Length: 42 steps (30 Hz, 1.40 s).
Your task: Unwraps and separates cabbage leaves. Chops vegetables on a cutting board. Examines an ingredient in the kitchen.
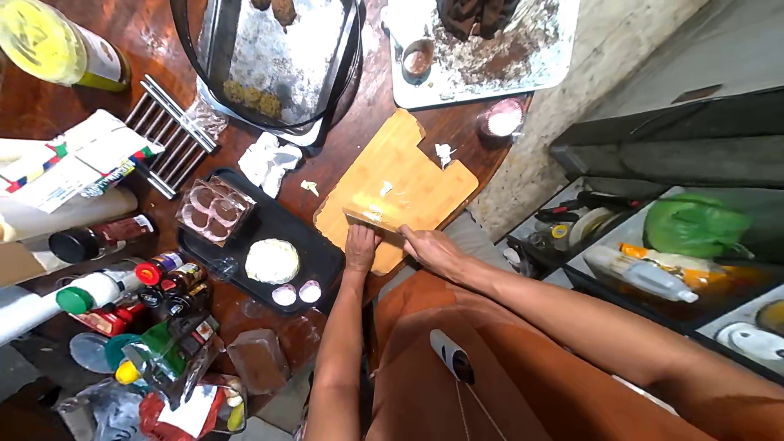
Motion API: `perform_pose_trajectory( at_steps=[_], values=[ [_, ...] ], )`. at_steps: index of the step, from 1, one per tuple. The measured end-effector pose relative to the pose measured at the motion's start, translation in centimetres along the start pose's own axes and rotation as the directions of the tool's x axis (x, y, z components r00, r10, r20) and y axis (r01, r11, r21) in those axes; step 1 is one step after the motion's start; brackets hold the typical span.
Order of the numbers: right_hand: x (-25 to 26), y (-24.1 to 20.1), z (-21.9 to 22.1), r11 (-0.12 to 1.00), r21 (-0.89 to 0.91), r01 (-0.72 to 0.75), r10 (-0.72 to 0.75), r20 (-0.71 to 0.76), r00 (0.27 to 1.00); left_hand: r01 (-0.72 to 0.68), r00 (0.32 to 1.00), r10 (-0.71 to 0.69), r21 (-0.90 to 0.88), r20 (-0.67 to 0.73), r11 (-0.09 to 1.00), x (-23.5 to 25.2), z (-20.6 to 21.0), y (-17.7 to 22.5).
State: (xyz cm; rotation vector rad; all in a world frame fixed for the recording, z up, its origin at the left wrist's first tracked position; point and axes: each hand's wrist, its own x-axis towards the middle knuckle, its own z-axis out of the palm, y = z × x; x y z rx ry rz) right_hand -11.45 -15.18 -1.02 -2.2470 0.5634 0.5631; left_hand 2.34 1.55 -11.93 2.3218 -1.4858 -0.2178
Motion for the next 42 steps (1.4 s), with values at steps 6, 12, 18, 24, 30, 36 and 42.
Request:
perform_pose_trajectory(
  at_steps=[6,12,18,24,30,36,42],
  values=[
    [2.1,-0.2,1.5,0.999,-0.029,-0.024,0.024,-0.014,1.0,0.009,1.0,-0.009,-0.018,-0.028,1.0,0.1,0.2,0.1],
    [-0.3,0.1,0.5,0.999,-0.027,-0.024,0.025,0.024,0.999,0.005,1.0,-0.006,-0.013,-0.025,1.0,-0.1,0.2,0.1],
    [1.9,0.0,0.9,1.0,-0.01,0.012,-0.012,-0.028,1.0,0.012,1.0,-0.013,-0.028,-0.025,1.0,0.5,-0.1,0.1],
    [1.8,0.5,1.6,1.0,-0.02,-0.015,0.015,-0.005,1.0,0.012,0.999,-0.014,-0.044,-0.045,0.999,0.3,0.1,0.2],
    [0.2,0.0,0.3,0.999,-0.023,-0.028,0.028,0.012,1.0,0.011,0.999,-0.012,-0.03,-0.048,0.999,0.1,0.3,-0.1],
    [1.4,-0.6,0.7,0.997,-0.022,-0.078,0.078,-0.004,0.997,0.006,0.998,-0.008,-0.031,-0.054,0.999,0.1,0.1,-0.2],
    [1.7,-0.2,1.1,0.994,-0.029,-0.106,0.106,0.026,0.994,0.008,0.998,-0.01,-0.044,-0.058,0.999,0.3,0.1,0.1]
  ],
)
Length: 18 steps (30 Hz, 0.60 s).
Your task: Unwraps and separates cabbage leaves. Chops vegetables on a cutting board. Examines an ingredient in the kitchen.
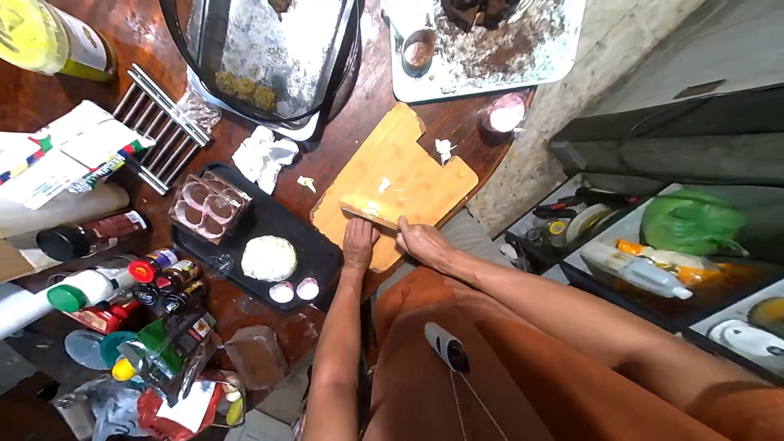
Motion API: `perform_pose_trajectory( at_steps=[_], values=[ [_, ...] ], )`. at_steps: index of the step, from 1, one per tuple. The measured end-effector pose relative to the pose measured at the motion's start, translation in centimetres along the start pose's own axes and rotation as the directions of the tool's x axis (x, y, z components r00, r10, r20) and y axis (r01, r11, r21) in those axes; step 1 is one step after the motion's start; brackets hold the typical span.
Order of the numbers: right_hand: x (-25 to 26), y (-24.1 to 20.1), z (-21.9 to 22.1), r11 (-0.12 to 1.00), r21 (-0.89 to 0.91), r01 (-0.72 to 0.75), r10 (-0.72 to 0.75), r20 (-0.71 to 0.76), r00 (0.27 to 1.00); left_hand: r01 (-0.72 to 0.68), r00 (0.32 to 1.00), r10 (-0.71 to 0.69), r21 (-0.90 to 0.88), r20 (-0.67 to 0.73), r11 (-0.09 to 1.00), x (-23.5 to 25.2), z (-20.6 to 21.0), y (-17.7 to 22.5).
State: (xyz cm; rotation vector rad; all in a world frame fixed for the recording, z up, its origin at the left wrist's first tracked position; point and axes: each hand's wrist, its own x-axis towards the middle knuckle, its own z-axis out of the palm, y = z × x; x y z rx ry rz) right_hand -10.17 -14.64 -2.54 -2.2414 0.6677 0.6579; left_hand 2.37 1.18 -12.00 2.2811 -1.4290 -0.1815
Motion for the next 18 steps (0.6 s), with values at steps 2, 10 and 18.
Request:
perform_pose_trajectory(
  at_steps=[2,10,18],
  values=[
    [-0.2,-0.2,-0.2,1.0,-0.008,0.012,-0.012,-0.013,1.0,-0.004,1.0,0.004,0.009,-0.006,1.0,-0.1,-0.1,-0.1],
    [0.0,-0.3,0.2,1.0,0.009,0.004,-0.004,-0.005,1.0,0.026,1.0,-0.026,-0.005,-0.002,1.0,-0.2,-0.2,0.3],
    [0.5,0.0,0.4,1.0,0.026,0.018,-0.018,0.004,1.0,0.024,0.999,-0.024,0.001,-0.026,1.0,-0.1,0.1,0.2]
  ],
)
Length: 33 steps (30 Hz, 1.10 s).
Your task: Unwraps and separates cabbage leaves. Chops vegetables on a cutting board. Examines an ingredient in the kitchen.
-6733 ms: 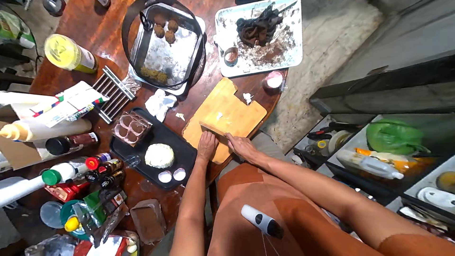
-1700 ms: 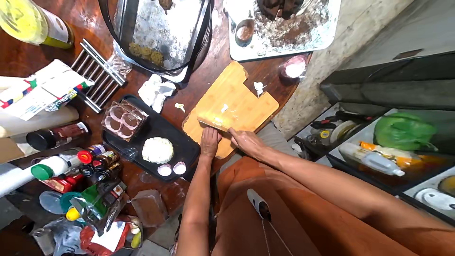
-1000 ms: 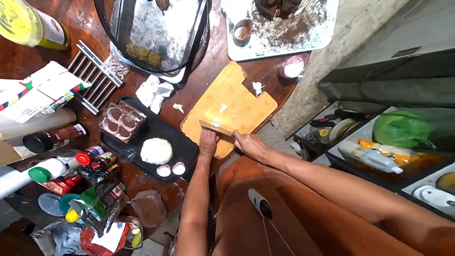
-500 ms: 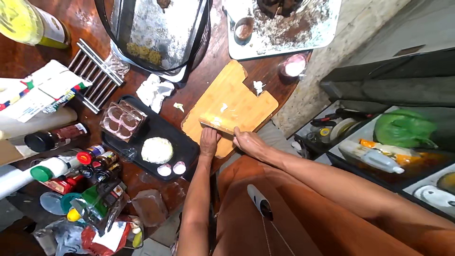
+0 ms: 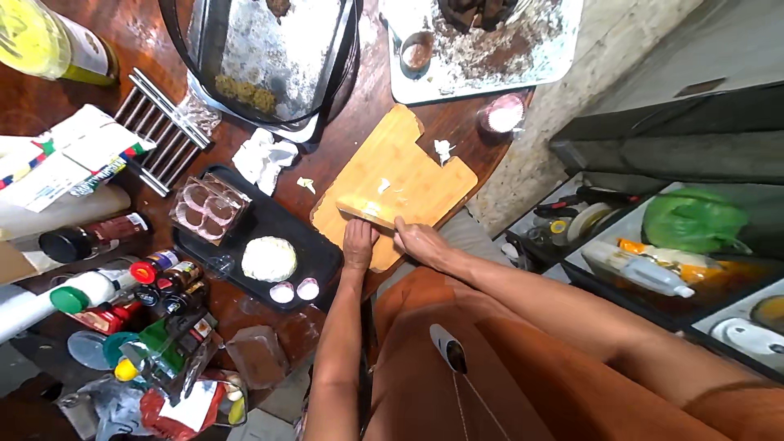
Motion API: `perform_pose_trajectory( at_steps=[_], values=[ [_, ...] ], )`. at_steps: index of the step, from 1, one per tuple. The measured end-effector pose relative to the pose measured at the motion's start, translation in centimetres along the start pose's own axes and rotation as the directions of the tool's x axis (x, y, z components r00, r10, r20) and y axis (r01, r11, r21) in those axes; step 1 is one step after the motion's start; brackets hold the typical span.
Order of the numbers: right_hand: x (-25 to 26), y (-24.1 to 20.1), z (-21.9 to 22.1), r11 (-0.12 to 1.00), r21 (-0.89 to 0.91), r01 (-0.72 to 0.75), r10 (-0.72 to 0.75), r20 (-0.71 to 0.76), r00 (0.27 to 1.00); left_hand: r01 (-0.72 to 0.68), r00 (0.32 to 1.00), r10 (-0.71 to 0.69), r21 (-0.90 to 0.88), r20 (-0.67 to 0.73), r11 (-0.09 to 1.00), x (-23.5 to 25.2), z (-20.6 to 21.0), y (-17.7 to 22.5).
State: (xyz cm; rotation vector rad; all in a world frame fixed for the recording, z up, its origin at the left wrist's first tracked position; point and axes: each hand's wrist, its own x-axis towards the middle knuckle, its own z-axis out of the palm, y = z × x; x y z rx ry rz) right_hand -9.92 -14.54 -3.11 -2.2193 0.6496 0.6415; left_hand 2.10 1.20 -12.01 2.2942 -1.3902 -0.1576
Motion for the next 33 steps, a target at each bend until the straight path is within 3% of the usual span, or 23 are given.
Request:
perform_pose_trajectory(
  at_steps=[7,11,16,24,30,33],
  values=[
    [-1.6,0.3,0.0,1.0,-0.007,-0.022,0.022,0.023,0.999,0.011,1.0,-0.011,-0.003,0.012,1.0,-0.7,0.1,0.0],
    [1.8,-1.6,-0.3,1.0,0.02,0.015,-0.015,-0.017,1.0,0.015,1.0,-0.015,-0.013,0.0,1.0,0.0,-0.2,0.0],
    [1.1,-0.8,-0.7,0.999,0.014,0.03,-0.028,-0.114,0.993,0.014,1.0,-0.014,-0.002,0.012,1.0,-0.5,0.3,0.0],
    [-2.2,-0.2,-1.3,1.0,0.004,0.015,-0.015,0.011,1.0,0.022,1.0,-0.023,0.017,0.019,1.0,-0.7,0.3,0.0],
    [1.5,-1.6,-0.6,0.999,0.013,0.038,-0.037,-0.04,0.999,0.019,1.0,-0.019,0.003,-0.015,1.0,-0.2,0.2,-0.1],
    [0.0,-1.3,-1.4,0.998,0.009,0.056,-0.056,-0.037,0.998,0.021,1.0,-0.021,0.019,-0.009,1.0,-0.3,0.3,-0.1]
  ],
)
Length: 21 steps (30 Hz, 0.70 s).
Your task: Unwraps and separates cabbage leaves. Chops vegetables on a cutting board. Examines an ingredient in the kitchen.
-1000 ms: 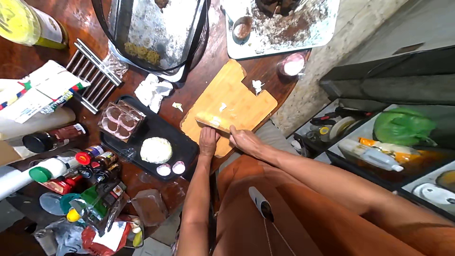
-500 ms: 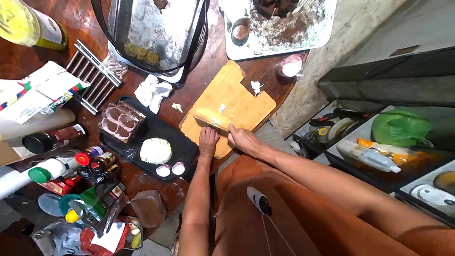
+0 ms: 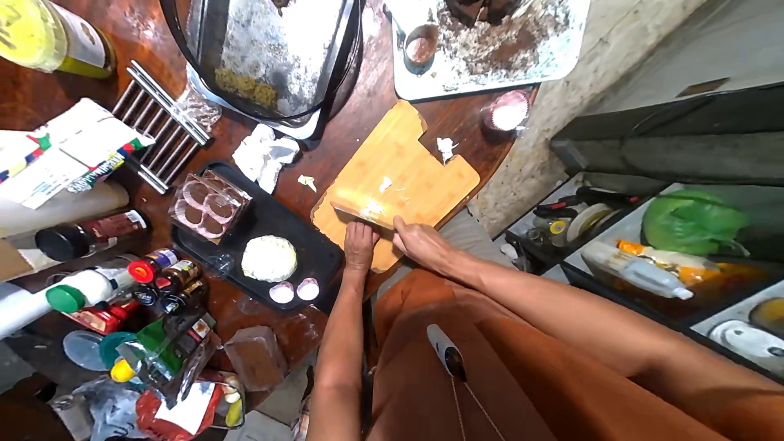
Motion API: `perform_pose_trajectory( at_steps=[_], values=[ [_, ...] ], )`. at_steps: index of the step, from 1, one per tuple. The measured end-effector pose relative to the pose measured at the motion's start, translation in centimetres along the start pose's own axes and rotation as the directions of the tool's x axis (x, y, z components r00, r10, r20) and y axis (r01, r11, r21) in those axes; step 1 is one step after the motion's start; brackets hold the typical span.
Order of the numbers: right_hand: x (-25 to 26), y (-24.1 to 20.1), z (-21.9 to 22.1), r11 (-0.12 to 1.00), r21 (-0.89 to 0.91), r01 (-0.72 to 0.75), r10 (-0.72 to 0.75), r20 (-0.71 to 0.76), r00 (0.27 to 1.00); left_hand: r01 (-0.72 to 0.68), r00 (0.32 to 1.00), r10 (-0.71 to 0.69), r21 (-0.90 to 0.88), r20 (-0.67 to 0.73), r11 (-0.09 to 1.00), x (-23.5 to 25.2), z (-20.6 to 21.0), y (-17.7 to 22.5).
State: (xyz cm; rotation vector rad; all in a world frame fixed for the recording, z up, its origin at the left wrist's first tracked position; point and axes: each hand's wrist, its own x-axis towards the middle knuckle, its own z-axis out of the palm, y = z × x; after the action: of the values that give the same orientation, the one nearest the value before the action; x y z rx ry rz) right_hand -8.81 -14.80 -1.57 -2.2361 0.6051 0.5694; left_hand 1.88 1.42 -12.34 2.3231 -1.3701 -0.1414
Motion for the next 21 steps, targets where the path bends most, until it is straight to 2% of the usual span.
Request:
perform_pose_trajectory(
  at_steps=[5,11,15,18,21],
  values=[
    [0.7,0.7,1.4,1.0,-0.003,-0.03,0.03,0.023,0.999,0.01,1.0,-0.01,-0.015,0.001,1.0,0.0,-0.1,0.1],
    [-1.0,0.8,0.6,0.999,-0.018,-0.027,0.028,0.027,0.999,0.018,1.0,-0.018,-0.016,0.006,1.0,-0.2,0.1,0.0],
    [1.1,0.1,0.9,0.999,-0.02,-0.034,0.035,0.041,0.999,0.034,0.999,-0.034,-0.038,0.021,0.999,0.0,-0.2,0.1],
    [0.0,0.3,0.4,1.0,-0.024,-0.004,0.004,0.018,1.0,0.035,0.999,-0.034,-0.026,0.021,0.999,-0.3,-0.1,0.0],
    [0.2,0.8,1.2,0.999,-0.025,-0.036,0.038,0.052,0.998,0.035,0.999,-0.035,-0.038,0.005,0.999,-0.2,-0.1,0.2]
  ],
)
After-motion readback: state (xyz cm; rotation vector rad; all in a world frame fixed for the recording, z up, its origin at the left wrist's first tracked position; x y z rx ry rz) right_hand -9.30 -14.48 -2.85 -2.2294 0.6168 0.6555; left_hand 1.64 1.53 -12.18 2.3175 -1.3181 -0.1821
